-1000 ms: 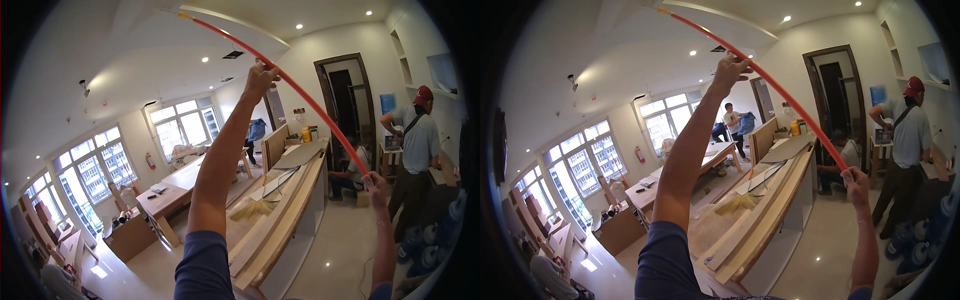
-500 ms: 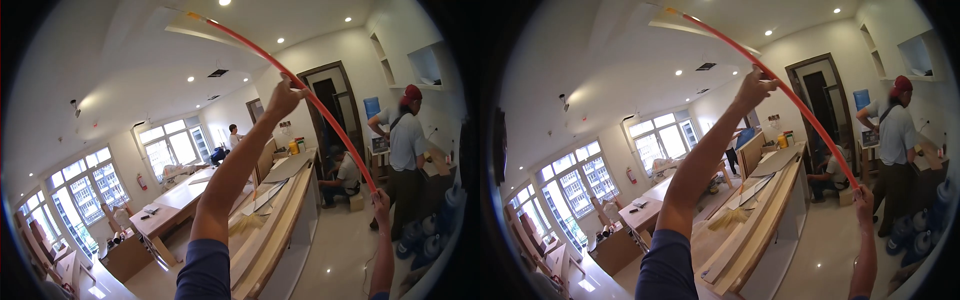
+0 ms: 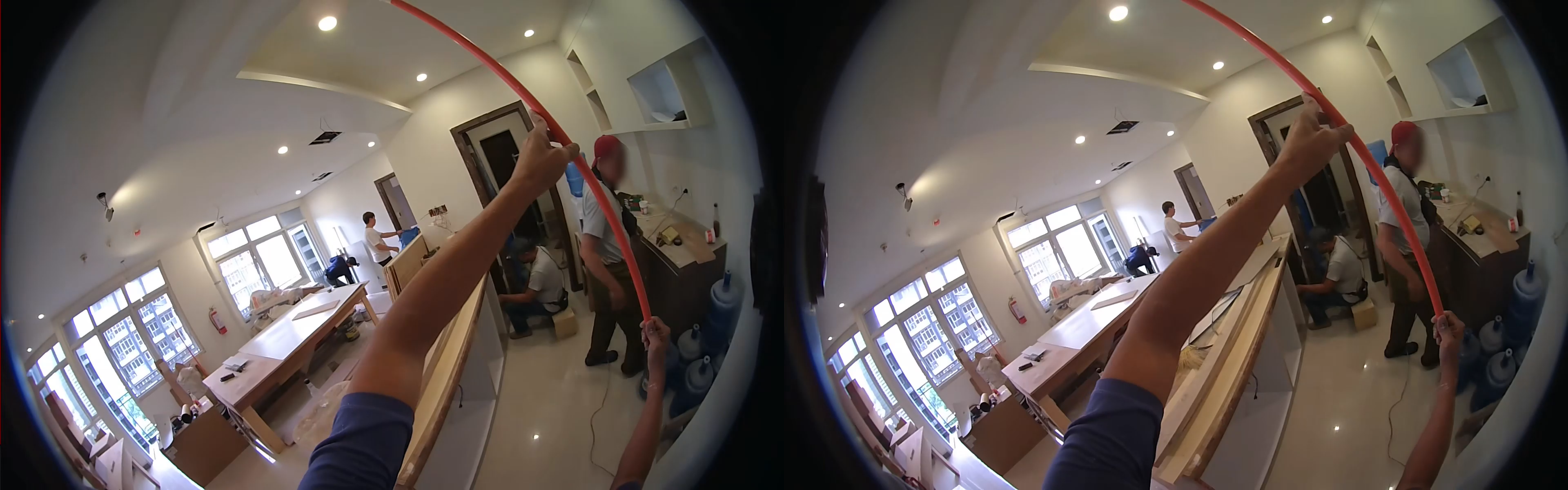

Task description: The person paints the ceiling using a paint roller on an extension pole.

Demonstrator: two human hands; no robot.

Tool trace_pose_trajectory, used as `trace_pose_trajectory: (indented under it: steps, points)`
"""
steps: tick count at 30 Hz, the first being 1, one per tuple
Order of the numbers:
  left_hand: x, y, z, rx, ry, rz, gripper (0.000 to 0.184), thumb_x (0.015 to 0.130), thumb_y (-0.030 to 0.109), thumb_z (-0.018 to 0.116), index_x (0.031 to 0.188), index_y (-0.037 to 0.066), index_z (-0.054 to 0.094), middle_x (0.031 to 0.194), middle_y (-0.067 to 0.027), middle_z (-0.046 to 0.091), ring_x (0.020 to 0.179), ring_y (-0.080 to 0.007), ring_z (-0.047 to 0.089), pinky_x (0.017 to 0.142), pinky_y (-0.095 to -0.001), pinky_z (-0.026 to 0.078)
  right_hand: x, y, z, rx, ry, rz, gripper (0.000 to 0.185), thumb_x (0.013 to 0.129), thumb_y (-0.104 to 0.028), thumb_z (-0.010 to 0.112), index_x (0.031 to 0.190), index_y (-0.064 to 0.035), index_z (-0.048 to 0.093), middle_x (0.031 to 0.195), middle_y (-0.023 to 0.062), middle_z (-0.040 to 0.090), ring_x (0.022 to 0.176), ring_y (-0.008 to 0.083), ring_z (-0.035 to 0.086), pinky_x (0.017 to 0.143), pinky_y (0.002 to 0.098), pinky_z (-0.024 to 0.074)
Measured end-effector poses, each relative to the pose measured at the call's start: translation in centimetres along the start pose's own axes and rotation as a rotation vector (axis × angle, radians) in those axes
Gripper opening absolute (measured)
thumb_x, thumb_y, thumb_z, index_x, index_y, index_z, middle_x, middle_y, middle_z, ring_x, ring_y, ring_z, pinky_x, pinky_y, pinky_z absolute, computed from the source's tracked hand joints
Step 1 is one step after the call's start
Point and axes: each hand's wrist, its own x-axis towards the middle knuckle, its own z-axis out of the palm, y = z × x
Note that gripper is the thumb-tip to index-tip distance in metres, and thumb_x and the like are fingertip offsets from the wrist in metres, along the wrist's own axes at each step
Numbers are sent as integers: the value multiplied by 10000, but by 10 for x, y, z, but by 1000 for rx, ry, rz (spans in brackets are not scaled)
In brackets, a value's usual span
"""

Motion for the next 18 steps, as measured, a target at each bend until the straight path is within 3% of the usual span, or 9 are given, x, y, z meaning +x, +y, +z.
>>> trace_pose_trajectory:
  steps: [7, 13, 18]
  points:
    - [17, -27, 18, -133, -14, -12, 470, 864, 113, 734, 1275, -28, 553, 1130, -165, 679, 929, -233, 677, 788, -367, 561, -2, -14, -19, -45, 10, 7, 320, 1061, -307, 573, 869, -60, 640, 611, -83, 428, 503, -4, 363, 447, 215, 246]
    - [7, -11, -28, -106, -41, -109, 449, 911, 137, 717, 1255, -79, 525, 1142, -189, 676, 1006, -254, 700, 836, -370, 573, 18, -1, 4, -9, -8, 38, 304, 1037, -290, 637, 880, -33, 672, 628, -60, 495, 528, 14, 419, 483, 214, 312]
    - [-11, -25, -86, 30, 26, -164, 503, 912, 156, 726, 1275, -89, 480, 1108, -191, 674, 971, -263, 717, 833, -377, 585, 26, -8, 62, -29, -73, -35, 308, 1033, -286, 649, 874, -24, 677, 614, -49, 511, 528, 20, 438, 488, 217, 312]
